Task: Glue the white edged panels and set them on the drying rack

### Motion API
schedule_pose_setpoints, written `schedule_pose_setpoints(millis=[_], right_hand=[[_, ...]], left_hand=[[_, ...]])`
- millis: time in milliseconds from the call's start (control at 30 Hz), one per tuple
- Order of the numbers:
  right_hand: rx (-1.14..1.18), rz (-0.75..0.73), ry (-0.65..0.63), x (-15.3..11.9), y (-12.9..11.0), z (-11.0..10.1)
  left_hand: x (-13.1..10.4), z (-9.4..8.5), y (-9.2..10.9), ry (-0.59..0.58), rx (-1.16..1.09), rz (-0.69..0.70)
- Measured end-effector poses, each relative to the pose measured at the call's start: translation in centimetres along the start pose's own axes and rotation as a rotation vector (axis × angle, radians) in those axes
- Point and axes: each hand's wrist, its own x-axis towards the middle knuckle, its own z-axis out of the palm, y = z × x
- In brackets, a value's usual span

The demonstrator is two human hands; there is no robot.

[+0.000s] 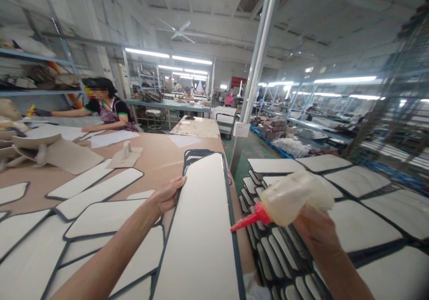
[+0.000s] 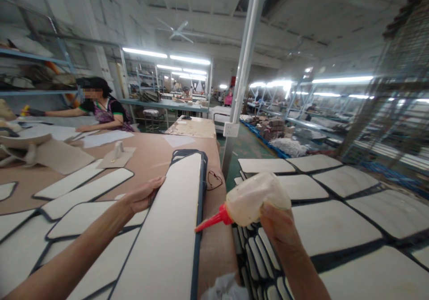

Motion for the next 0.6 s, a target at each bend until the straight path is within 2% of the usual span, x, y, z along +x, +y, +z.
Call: schedule_pose_setpoints(millis=[600], right_hand=[[-0.045, 0.070, -0.024, -2.2, -1.4, 1.2]], left_hand=[[0.9, -0.3, 2.5, -0.023, -0.033, 0.053]])
